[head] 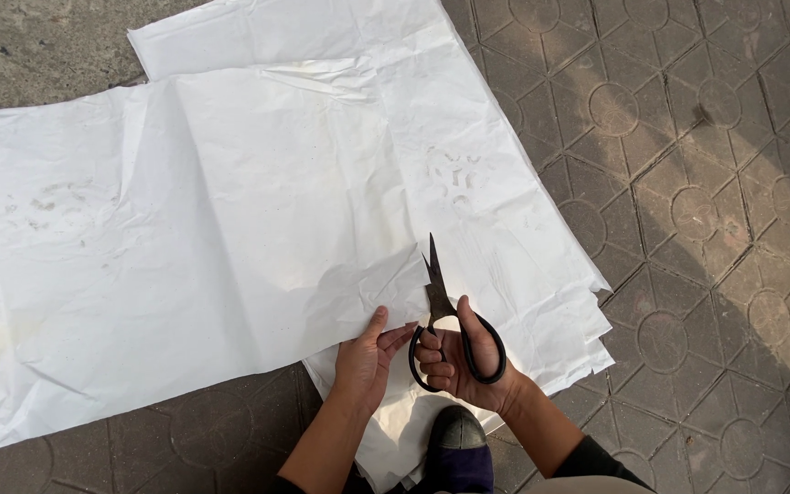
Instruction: Cutting and folding large white plastic sheets using scissors on the ground
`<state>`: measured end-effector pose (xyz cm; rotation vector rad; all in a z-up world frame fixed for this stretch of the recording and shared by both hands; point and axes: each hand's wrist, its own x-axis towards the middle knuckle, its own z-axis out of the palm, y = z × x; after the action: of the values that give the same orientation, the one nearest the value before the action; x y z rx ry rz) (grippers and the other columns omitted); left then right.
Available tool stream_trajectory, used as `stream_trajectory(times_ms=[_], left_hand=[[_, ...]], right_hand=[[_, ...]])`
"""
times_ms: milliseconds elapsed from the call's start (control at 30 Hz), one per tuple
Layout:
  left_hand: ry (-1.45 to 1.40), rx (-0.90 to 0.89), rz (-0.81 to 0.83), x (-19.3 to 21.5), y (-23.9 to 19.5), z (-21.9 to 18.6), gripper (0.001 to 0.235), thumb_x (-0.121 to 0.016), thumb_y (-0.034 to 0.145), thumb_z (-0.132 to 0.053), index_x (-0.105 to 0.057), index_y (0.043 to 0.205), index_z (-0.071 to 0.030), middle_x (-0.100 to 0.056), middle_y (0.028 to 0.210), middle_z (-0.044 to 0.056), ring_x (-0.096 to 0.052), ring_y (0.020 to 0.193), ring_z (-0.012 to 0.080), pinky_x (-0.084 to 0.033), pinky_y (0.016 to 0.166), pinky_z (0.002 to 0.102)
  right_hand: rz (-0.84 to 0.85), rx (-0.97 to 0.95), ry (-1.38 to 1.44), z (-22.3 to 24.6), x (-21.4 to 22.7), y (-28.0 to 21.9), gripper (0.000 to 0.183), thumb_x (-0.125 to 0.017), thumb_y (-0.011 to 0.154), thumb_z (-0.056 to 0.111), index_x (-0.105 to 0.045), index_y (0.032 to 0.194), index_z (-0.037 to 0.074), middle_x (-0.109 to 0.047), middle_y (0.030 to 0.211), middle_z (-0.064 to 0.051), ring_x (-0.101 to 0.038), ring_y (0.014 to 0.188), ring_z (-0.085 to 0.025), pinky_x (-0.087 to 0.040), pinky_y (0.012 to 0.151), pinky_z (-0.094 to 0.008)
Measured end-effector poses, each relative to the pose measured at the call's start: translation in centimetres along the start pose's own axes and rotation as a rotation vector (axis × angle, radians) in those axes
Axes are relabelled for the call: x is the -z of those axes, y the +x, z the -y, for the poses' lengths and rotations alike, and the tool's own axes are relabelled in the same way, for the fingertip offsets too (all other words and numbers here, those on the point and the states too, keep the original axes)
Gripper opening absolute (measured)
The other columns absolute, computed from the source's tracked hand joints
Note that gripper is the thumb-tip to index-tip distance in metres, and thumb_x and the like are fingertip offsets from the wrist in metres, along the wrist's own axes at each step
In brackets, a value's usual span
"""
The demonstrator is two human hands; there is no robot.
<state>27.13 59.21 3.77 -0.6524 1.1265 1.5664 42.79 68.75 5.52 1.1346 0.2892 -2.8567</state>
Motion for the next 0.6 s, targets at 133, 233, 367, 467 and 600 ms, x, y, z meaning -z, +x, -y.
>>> stream_trajectory(times_ms=[133,233,367,467,600], left_hand=[[0.064,0.011,0.007,-1.0,-1.4,-1.0,0.023,-0.076,0.101,-0.009,-0.07,0.117,0.006,-0.075,0.106,0.018,-0.081,0.097,0.045,-0.067,0.101,0.053],[-0.038,0.097,-0.038,-1.7,-2.0,-1.7,0.022,-0.077,0.1,-0.007,-0.066,0.114,0.006,-0.076,0.106,0.026,-0.08,0.101,0.0441,-0.066,0.097,0.051],[-0.119,0.204,0.025,-0.6,-0.8,-1.8,0.021,-0.077,0.103,-0.01,-0.067,0.117,0.001,-0.077,0.115,0.027,-0.079,0.111,0.0406,-0.066,0.101,0.049],[-0.137,0.197,0.104,0.2,-0.3,-2.1,0.017,-0.078,0.103,-0.01,-0.071,0.109,0.004,-0.079,0.112,0.027,-0.081,0.111,0.0439,-0.066,0.105,0.052],[-0.049,0.212,-0.051,-1.5,-2.1,-2.3,0.02,-0.074,0.103,-0.007,-0.064,0.119,0.0,-0.075,0.116,0.023,-0.078,0.113,0.0384,-0.065,0.102,0.047]], right_hand=[[-0.02,-0.005,-0.082,1.9,0.3,-0.7,0.086,-0.041,0.088,0.1,-0.049,0.087,0.014,-0.043,0.081,-0.001,-0.035,0.058,-0.011,-0.033,0.059,-0.028],[-0.009,-0.035,-0.146,2.5,1.1,-0.9,0.088,-0.037,0.088,0.1,-0.053,0.09,0.014,-0.046,0.081,-0.001,-0.034,0.057,-0.01,-0.034,0.06,-0.028],[-0.043,-0.039,-0.266,3.5,2.1,-1.3,0.09,-0.037,0.09,0.101,-0.054,0.092,0.013,-0.045,0.083,-0.003,-0.04,0.058,-0.014,-0.04,0.061,-0.034],[-0.083,0.006,-0.314,3.7,2.0,-0.9,0.095,-0.038,0.089,0.105,-0.054,0.093,0.011,-0.046,0.082,-0.004,-0.045,0.058,-0.017,-0.045,0.062,-0.041],[0.026,-0.033,-0.276,3.6,1.7,0.0,0.086,-0.034,0.092,0.097,-0.055,0.09,0.013,-0.049,0.084,0.0,-0.038,0.06,-0.011,-0.037,0.064,-0.031]])
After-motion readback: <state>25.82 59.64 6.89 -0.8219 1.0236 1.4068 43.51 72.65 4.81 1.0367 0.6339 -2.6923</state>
